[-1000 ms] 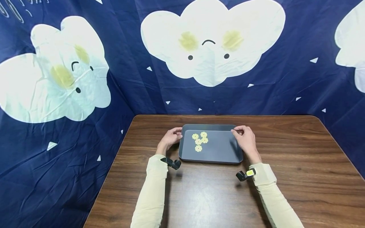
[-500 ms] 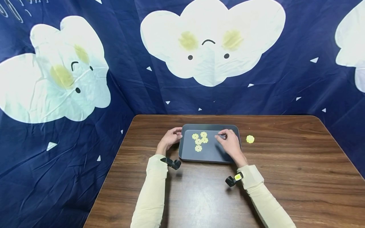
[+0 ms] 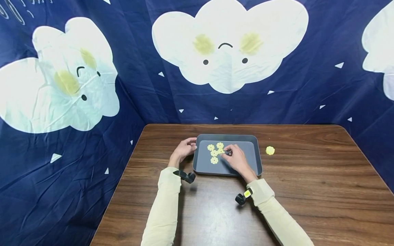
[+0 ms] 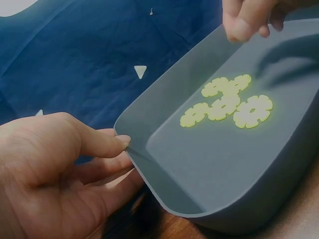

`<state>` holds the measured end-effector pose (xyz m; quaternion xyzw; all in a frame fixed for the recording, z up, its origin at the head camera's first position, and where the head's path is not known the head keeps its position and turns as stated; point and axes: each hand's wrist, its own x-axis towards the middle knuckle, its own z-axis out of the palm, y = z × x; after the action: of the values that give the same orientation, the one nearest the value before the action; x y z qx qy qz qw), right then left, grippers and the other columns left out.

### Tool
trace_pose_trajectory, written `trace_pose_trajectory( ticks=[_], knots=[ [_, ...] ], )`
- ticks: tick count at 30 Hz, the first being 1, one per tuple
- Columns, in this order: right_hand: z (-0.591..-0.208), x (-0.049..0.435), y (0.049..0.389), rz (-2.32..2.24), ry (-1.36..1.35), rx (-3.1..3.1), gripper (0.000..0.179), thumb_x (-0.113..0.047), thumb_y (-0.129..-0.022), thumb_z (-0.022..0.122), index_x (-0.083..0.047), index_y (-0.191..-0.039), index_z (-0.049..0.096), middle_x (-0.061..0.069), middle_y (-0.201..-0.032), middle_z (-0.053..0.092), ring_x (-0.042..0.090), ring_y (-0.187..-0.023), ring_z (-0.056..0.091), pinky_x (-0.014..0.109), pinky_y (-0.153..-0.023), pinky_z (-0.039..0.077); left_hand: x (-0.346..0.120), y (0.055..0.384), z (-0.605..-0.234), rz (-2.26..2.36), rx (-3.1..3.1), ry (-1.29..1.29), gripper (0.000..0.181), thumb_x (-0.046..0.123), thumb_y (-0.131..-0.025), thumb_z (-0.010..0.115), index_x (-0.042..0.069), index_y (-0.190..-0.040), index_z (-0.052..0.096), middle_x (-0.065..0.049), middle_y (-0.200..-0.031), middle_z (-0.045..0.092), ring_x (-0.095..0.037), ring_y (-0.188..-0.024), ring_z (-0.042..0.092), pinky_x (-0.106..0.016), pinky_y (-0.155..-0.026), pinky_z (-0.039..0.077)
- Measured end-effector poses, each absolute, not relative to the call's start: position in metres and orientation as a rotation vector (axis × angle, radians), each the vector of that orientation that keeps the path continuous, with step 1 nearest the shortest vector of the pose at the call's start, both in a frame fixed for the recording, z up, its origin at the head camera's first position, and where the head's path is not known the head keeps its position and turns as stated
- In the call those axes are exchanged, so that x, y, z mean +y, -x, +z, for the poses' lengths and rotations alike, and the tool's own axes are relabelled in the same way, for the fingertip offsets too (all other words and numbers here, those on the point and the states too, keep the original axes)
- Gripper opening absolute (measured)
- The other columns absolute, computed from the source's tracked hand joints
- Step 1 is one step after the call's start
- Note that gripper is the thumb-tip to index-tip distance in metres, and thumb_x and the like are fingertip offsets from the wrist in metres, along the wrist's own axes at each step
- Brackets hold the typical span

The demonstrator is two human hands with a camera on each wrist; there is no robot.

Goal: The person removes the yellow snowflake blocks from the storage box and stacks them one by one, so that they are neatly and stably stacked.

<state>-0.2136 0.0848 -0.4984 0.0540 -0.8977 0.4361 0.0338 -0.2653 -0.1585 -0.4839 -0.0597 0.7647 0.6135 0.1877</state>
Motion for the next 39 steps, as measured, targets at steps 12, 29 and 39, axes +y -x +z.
trace_pose_trajectory(
  ticks=[12,29,39],
  knots=[
    [-0.506,0.068,0.216,1.250,-0.280,-2.916,0.028,-0.023,-0.081,0.075,-0.006,-0.101,0.066,0.008,-0.101,0.061,0.026,-0.096,0.055,0.042,-0.090,0.047,-0.159,0.265,-0.486,1.713,2.172,0.163,0.050,-0.002,-0.093,0.054,0.008,-0.142,0.044,-0.020,-0.132,0.050,-0.028,-0.116,0.053,-0.041,-0.104,0.046],
    [-0.507,0.059,0.216,1.066,-0.333,-3.014,0.030,-0.024,-0.076,0.080,-0.009,-0.099,0.068,0.010,-0.104,0.059,0.029,-0.102,0.052,0.042,-0.093,0.044,-0.159,0.265,-0.485,1.749,2.154,0.161,0.051,-0.005,-0.092,0.053,0.005,-0.142,0.043,-0.023,-0.131,0.049,-0.026,-0.115,0.051,-0.043,-0.105,0.045],
    [-0.507,0.057,0.216,1.042,-0.272,-3.059,0.030,-0.023,-0.074,0.082,-0.008,-0.093,0.064,0.009,-0.102,0.057,0.028,-0.099,0.049,0.040,-0.091,0.043,-0.159,0.265,-0.486,1.738,2.160,0.150,0.052,-0.006,-0.092,0.054,0.005,-0.142,0.043,-0.023,-0.133,0.048,-0.029,-0.119,0.050,-0.043,-0.106,0.044]
  ],
)
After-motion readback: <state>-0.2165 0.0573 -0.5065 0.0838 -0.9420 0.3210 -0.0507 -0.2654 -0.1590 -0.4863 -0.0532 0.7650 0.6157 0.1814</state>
